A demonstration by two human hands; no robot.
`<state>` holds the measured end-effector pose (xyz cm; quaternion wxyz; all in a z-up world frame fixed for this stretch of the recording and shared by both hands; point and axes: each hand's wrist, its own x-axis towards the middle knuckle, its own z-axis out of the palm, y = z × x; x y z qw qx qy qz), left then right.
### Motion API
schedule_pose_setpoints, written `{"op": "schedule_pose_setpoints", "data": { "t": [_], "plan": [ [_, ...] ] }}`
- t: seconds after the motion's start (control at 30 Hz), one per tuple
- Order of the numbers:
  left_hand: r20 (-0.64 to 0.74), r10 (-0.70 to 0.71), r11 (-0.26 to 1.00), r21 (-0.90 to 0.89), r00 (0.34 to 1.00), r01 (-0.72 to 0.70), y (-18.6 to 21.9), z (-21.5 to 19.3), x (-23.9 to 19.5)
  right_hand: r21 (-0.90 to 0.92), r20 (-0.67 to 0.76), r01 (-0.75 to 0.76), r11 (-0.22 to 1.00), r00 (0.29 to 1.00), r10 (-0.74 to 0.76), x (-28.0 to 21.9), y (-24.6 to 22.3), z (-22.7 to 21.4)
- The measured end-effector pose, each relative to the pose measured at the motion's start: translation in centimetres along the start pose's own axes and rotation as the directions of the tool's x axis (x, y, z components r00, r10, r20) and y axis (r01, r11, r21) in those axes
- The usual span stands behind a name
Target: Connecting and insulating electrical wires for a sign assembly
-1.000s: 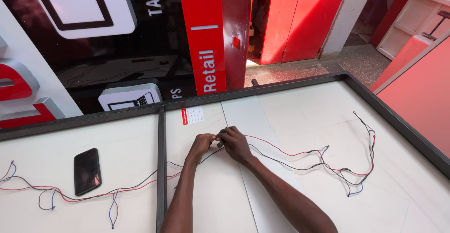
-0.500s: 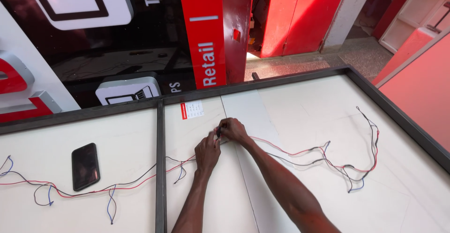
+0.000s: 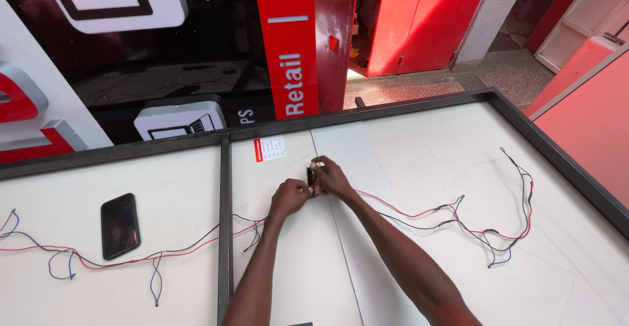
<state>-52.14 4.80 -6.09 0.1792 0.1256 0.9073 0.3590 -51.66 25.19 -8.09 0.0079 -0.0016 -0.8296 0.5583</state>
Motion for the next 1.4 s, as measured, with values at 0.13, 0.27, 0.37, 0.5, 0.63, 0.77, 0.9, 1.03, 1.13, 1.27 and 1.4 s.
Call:
{"op": "schedule_pose_setpoints", "data": {
  "t": [0.13, 0.27, 0.37, 0.5, 0.63, 0.77, 0.9, 1.03, 1.13, 1.27, 1.4],
  "plan": [
    [0.05, -0.011, 0.926, -0.376, 0.999, 0.029, -0.9, 0.7, 2.4, -0.1, -0.025, 0.076, 0.992, 0.997, -0.079, -1.6, -4.4, -0.4],
    [0.095, -0.053, 0.77, -0.63, 0.994, 0.102, -1.6, -1.2, 1.8, -0.004, 0.176, 0.16, 0.987, 0.972, -0.156, -3.9, -5.9, -1.0],
    [0.171, -0.034, 0.708, -0.691, 0.985, 0.144, -2.3, -1.7, 2.3, -0.153, 0.251, 0.188, 0.97, 0.957, -0.146, -4.4, -5.4, -0.8],
    [0.226, -0.025, 0.64, -0.745, 0.974, 0.189, -3.6, -0.6, 3.9, -0.451, 0.16, 0.337, 0.826, 0.941, -0.297, -3.9, -4.4, 0.0],
    [0.211, -0.016, 0.655, -0.736, 0.977, 0.17, -1.9, -2.4, 2.1, -0.512, 0.12, 0.453, 0.73, 0.879, -0.462, -4.4, -3.8, 0.1],
    [0.259, -0.01, 0.628, -0.75, 0.966, 0.208, -3.9, -1.4, 4.1, -0.371, 0.084, 0.495, 0.785, 0.86, -0.503, -4.2, -1.5, 0.1],
    [0.273, -0.002, 0.619, -0.755, 0.962, 0.215, -3.5, -1.6, 3.7, -0.271, 0.042, 0.504, 0.82, 0.857, -0.513, -3.8, -0.7, 0.2],
    [0.262, -0.007, 0.592, -0.777, 0.965, 0.215, -1.6, -2.9, 1.1, 0.013, -0.051, 0.415, 0.91, 0.909, -0.414, -2.6, -0.5, 0.8],
    [0.214, 0.006, 0.6, -0.782, 0.977, 0.168, -2.2, -1.5, 1.3, 0.018, -0.075, 0.361, 0.932, 0.93, -0.359, -1.4, 0.7, 0.7],
    [-0.018, 0.033, 0.762, -0.647, 0.999, -0.037, -3.1, 1.5, 3.4, -0.052, -0.13, 0.3, 0.953, 0.944, -0.304, 0.0, -1.2, 0.1],
    [-0.202, 0.049, 0.954, -0.282, 0.978, -0.106, -4.5, 5.1, 3.6, -0.304, -0.115, 0.217, 0.928, 0.958, -0.262, 1.3, -1.1, 0.9]
  ]
}}
